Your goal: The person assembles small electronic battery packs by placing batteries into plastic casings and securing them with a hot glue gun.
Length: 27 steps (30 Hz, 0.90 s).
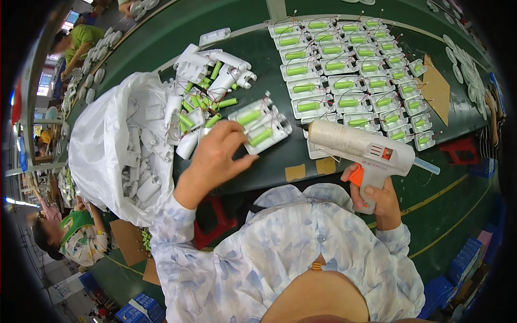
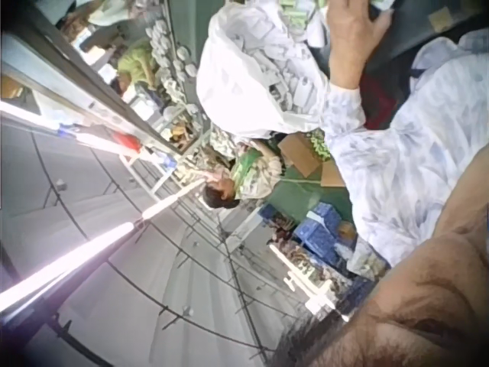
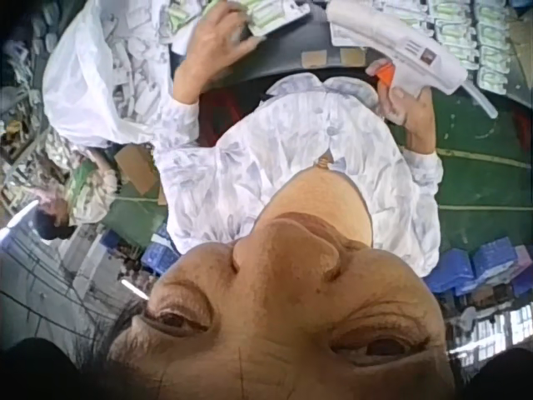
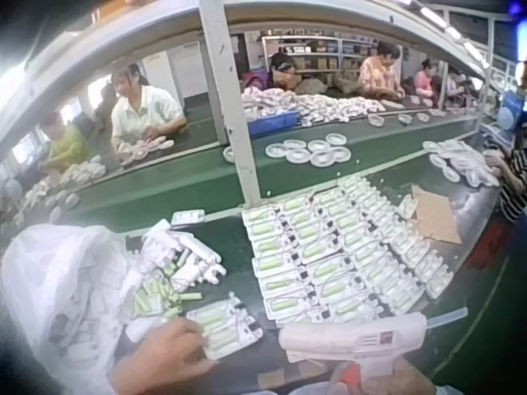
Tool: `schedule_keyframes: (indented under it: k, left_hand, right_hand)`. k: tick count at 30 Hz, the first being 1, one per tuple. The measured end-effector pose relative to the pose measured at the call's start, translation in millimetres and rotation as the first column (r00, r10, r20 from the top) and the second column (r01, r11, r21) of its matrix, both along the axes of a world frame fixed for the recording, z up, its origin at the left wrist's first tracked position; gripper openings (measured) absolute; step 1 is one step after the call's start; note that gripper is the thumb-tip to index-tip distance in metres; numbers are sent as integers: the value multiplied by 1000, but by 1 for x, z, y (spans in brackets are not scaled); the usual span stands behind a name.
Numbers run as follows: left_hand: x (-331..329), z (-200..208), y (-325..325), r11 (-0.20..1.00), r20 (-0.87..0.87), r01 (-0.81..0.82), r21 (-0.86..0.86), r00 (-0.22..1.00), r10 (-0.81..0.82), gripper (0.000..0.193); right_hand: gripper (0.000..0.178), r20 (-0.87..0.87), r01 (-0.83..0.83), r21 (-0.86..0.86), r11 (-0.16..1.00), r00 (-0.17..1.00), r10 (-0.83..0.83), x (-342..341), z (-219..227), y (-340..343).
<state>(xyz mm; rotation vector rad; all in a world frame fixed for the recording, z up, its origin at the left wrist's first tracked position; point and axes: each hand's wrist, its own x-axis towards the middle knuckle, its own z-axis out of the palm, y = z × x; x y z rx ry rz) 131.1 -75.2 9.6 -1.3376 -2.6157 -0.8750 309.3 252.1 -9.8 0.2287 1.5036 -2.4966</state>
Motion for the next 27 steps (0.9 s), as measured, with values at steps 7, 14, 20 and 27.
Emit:
schedule_keyframes:
  k: [7, 14, 20, 27]
  left_hand:
    - [-146, 23, 16, 999, -229, -2, -46, 973, -8, 28]
    - [-249, -11, 33, 973, 21, 71, -219, 997, -68, 24]
    - [-257, -22, 45, 962, 86, 120, -246, 991, -102, 24]
    - [-298, -18, 22, 970, 184, -234, 61, 958, 220, 25]
  right_hand:
    - [58, -30, 80, -76, 994, 996, -82, -9, -3, 1]
    - [58, 9, 99, -100, 990, 995, -99, -18, 3, -6]
    - [60, 35, 129, -134, 983, 991, -126, -31, 1, -9]
    - [61, -1, 125, -106, 986, 992, -126, -36, -1, -14]
